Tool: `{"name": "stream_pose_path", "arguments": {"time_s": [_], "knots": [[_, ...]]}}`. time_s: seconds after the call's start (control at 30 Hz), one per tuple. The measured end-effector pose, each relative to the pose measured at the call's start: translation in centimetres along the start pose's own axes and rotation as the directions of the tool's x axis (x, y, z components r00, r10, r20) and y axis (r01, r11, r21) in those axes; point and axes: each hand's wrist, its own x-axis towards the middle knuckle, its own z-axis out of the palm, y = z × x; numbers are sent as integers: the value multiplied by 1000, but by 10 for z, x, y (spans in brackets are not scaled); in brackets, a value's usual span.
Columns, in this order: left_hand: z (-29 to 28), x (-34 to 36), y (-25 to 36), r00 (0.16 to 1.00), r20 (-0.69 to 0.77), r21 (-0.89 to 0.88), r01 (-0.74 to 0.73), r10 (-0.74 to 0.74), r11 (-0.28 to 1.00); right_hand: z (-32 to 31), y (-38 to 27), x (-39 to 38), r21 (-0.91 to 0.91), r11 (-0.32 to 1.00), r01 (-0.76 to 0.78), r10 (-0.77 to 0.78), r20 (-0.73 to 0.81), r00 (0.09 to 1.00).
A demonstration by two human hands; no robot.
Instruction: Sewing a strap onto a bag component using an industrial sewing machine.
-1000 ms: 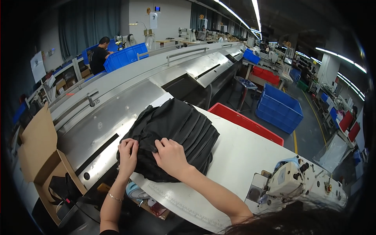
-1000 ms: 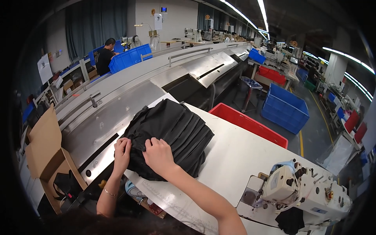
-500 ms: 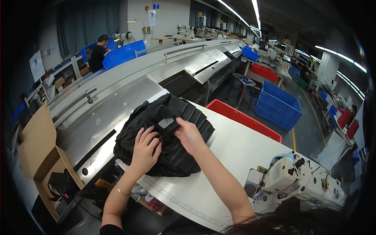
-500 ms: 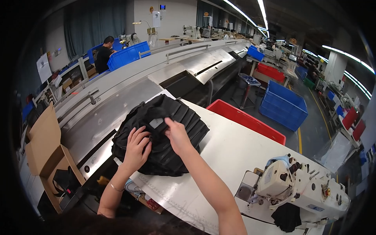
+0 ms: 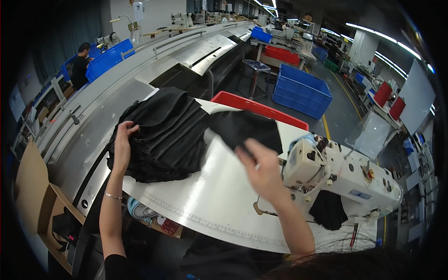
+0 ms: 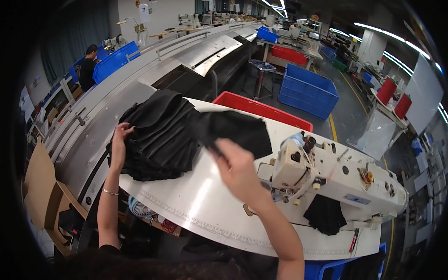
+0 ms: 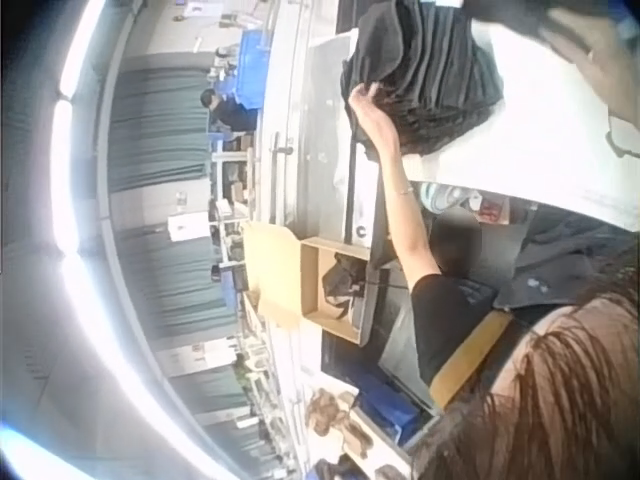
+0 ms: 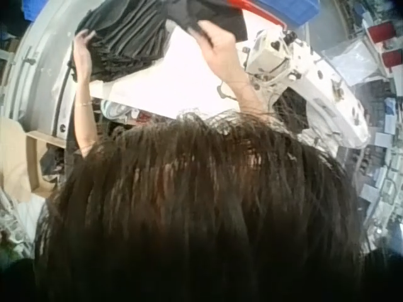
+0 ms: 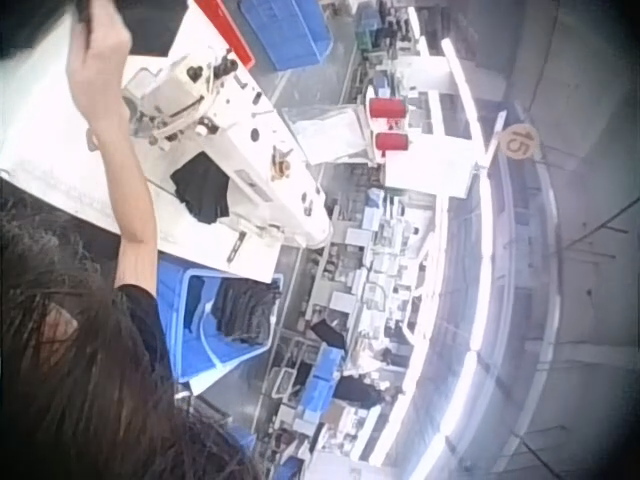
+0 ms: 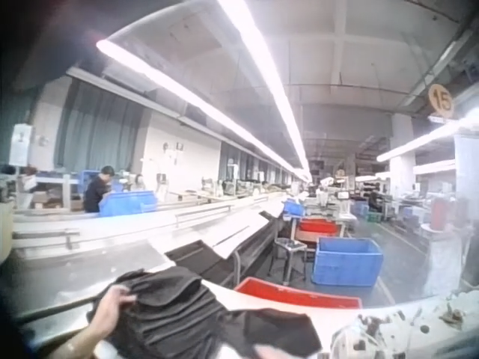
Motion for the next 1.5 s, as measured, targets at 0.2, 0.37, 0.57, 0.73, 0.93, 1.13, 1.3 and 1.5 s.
{"name": "stream_pose_path", "arguments": {"time_s": [0.2, 0.37, 0.57, 0.73, 0.93, 1.13, 1.3, 1.5], "knots": [[89, -103, 119, 771, 544, 125, -466, 332, 876, 14, -19, -180, -427, 847, 317, -104, 451, 886], [192, -203, 116, 359, 840, -152, -563, 406, 812, 41, -40, -194, -511, 758, 405, -96, 527, 844], [214, -199, 110, 323, 937, 86, -577, 130, 812, 14, -65, -191, -458, 772, 442, -133, 563, 816], [181, -168, 113, 618, 773, 89, 118, -143, 989, -37, -27, -194, -566, 647, 512, -158, 557, 815], [202, -167, 144, 722, 637, 201, -492, 268, 847, 8, 52, -152, -669, 728, 152, 377, 575, 727], [268, -156, 76, 413, 812, 91, -787, 412, 610, -1, 44, -180, -156, 944, 291, -149, 586, 797], [310, -154, 61, 451, 856, 6, -499, 253, 867, -58, 51, -200, -254, 943, 216, -10, 627, 779], [356, -134, 18, 391, 861, -156, -405, 324, 901, -64, 77, -183, -276, 946, 169, 54, 648, 760]]}}
